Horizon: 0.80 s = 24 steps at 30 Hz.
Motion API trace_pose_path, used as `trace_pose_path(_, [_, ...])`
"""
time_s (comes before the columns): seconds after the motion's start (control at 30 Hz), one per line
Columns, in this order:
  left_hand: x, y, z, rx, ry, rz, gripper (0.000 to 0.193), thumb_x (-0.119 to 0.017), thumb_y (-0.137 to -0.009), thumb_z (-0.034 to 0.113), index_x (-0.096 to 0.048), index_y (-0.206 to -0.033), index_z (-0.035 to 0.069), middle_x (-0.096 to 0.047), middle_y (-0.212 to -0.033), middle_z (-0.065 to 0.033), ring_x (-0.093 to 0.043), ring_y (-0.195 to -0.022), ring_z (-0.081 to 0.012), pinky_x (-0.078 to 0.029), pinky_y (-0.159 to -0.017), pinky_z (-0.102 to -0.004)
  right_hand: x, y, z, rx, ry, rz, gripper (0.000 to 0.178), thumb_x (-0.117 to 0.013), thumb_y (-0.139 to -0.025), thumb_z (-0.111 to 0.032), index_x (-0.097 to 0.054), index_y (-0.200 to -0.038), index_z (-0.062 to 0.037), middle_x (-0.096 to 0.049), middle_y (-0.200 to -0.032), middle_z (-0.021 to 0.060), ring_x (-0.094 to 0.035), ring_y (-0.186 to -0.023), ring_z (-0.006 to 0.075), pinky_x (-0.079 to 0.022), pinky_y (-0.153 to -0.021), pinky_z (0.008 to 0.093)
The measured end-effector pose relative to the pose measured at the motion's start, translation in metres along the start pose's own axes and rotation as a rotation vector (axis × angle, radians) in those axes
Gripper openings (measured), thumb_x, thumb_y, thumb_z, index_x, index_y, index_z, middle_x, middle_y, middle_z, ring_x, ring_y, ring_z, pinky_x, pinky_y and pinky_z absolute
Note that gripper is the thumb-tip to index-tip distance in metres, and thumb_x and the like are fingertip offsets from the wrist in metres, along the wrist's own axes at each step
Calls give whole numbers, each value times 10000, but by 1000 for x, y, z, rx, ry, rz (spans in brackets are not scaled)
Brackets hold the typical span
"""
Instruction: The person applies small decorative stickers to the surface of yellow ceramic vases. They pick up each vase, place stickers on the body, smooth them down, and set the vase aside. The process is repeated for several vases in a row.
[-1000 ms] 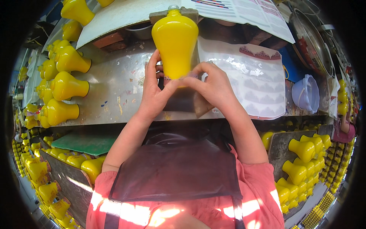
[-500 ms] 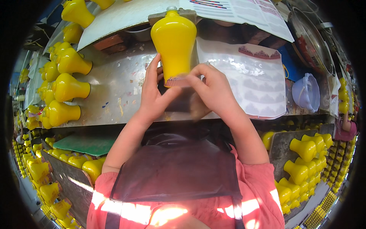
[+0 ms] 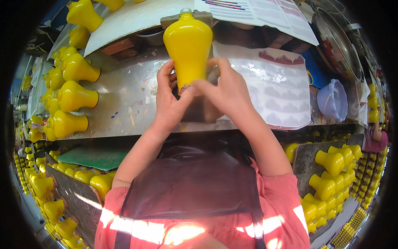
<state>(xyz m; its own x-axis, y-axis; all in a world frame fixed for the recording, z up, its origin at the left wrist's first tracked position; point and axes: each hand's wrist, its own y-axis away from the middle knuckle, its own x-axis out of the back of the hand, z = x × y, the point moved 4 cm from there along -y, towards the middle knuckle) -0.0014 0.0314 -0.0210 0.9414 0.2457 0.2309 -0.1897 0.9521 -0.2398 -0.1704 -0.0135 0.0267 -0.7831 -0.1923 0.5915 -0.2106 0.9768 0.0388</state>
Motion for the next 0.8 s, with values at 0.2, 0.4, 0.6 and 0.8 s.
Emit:
trace_pose_path(0.2, [-1,1,2,3,5,9,778,-745,-816,131,-387,-1497,20,-546,-1406,-229,-594,-1274,-360,-484,-1071,-452,-2,-9,5,-27,-118,-17,560,-748,-849,-389,-650,-1226,14,-719,-843,190,-709,-735,280,-548,-696,354])
trace_pose_path(0.4, [0,1,0,-23,-43,1,785,-762,-817,145,-402,-1504,29,-540,-1417,-219,-551,-1319,-373,-446,-1106,-462,1,6,-3,24,23,16,368,-755,-870,-310,-719,-1076,-8,-714,-800,126,-646,-641,202,-507,-624,314])
trace_pose_path(0.6, [6,1,11,-172,-137,84,603,-780,-819,152,-574,-1382,91,-529,-1410,-202,-523,-1306,-390,-419,-1098,-475,0,10,-1,-59,-130,-76,177,-765,-882,-176,-699,-918,-15,-674,-735,2,-535,-569,35,-428,-559,229])
trace_pose_path(0.8, [19,-15,46,-461,-566,-81,287,-793,-800,144,-757,-1084,167,-542,-1378,-151,-531,-1228,-332,-425,-1034,-451,-1,19,-4,164,-125,52,94,-750,-873,-94,-695,-912,-30,-648,-746,-8,-531,-553,38,-409,-531,231])
